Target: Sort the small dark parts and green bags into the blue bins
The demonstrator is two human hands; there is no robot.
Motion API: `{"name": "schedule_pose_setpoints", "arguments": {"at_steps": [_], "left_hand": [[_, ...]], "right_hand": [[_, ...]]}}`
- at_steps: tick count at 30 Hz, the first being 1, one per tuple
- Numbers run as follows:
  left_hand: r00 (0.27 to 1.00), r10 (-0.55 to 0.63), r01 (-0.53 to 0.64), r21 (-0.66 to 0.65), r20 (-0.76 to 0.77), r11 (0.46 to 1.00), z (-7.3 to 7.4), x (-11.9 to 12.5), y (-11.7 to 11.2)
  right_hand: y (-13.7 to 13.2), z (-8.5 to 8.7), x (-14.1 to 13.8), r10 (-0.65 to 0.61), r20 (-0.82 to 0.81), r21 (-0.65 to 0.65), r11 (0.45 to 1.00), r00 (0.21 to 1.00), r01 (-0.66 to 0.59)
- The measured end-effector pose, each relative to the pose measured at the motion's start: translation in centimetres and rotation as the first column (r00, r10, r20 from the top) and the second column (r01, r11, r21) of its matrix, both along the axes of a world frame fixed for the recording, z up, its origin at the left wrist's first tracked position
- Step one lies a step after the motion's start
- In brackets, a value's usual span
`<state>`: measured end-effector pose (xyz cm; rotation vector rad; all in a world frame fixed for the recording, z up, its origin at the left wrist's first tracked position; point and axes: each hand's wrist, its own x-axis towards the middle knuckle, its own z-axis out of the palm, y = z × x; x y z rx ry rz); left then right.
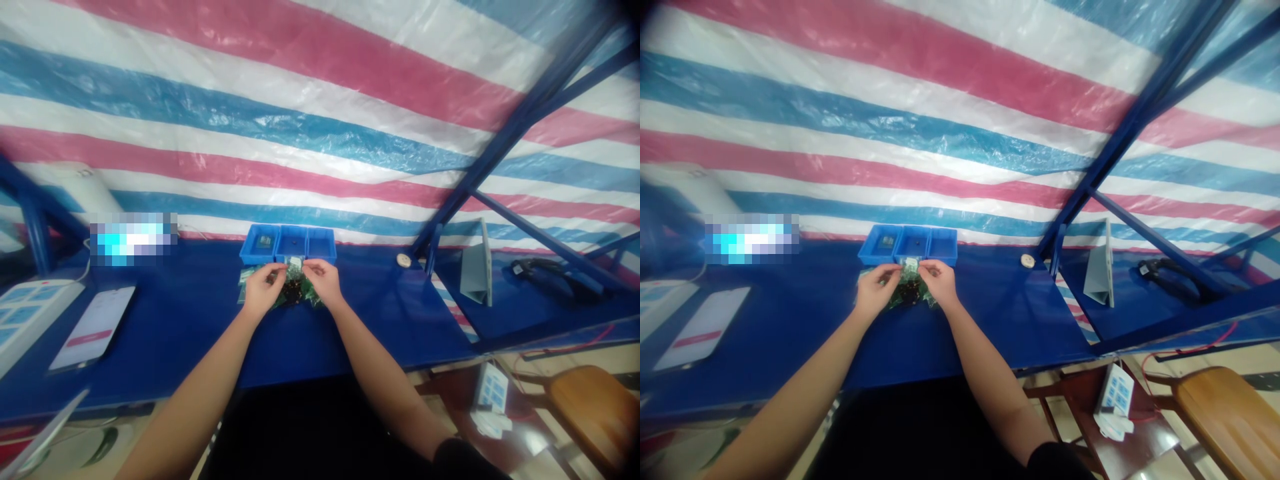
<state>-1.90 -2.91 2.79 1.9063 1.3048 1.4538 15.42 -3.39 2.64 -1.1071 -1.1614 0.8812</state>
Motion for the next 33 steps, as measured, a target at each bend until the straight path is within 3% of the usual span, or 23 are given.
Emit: {"name": "schedule_pose_setpoints", "arguments": {"at_steps": [13, 21, 27, 33], "left_hand": [[0.999, 0.032, -0.031, -0.018, 0.042, 0.999, -0.40, 0.04, 0.21], [0.989, -0.045, 0.055, -0.072, 0.139, 0.996, -0.41, 0.05, 0.35], [0.989, -0.092, 0.101, -0.075, 0.112, 0.992, -0.39, -0.02, 0.27], [0.996, -0.047, 0.051, -0.057, 0.075, 0.997, -0.34, -0.09, 0.24]], "right_hand": [[0.26, -0.34, -0.10, -0.021, 0.021, -0.002, 1.000, 1.000, 0.021], [0.35, -0.37, -0.04, -0.013, 0.011, -0.002, 1.000, 1.000, 0.013], [0.32, -0.28, -0.04, -0.008, 0.005, 0.031, 0.999, 1.000, 0.008], [0.16, -0.14, -0.02, -0.006, 0.023, -0.020, 1.000, 1.000, 0.006]]}}
